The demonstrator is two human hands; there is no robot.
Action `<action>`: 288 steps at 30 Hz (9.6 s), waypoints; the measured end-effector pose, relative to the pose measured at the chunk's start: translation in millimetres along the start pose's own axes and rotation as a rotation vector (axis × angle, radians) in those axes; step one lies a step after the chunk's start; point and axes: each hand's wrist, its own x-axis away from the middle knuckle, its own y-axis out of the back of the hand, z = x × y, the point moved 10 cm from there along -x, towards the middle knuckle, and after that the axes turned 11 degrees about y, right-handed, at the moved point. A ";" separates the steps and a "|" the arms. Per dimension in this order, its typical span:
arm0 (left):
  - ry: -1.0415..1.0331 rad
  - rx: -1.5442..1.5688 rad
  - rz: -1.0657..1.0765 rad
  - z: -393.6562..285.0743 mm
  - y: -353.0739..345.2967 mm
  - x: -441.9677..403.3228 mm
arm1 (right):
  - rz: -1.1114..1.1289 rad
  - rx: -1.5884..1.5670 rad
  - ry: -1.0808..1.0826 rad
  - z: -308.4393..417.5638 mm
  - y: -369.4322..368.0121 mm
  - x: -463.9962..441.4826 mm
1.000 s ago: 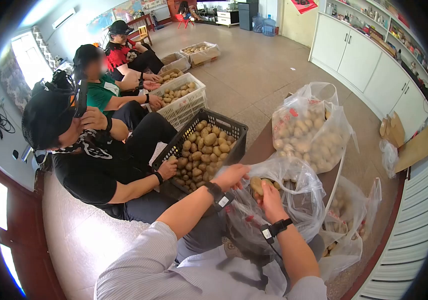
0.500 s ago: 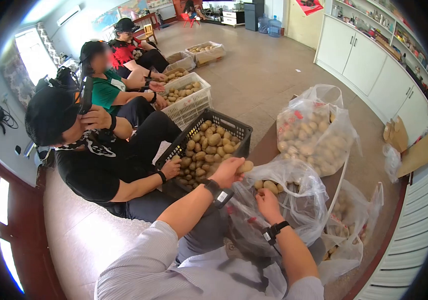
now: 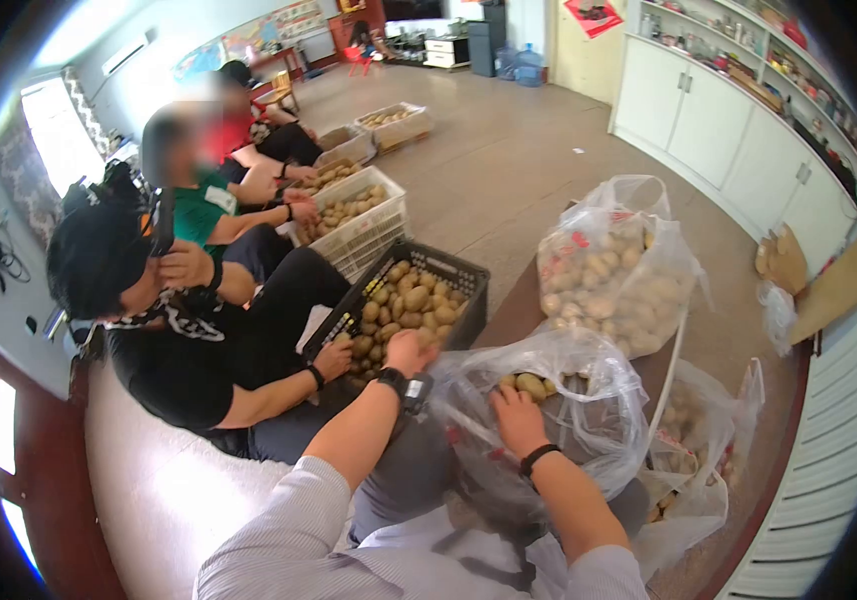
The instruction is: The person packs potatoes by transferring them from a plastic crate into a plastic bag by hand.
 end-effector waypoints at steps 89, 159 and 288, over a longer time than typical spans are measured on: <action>-0.314 -0.546 0.176 7.1 -4.5 -50.7 | 0.138 0.257 -0.146 -34.2 -26.4 14.7; 0.352 -0.551 0.559 58.1 -106.9 80.5 | -0.174 -0.896 -0.511 -44.7 -38.5 -3.6; -0.027 0.139 -0.055 -5.4 23.9 29.4 | 0.010 0.024 -0.369 -37.7 3.1 87.4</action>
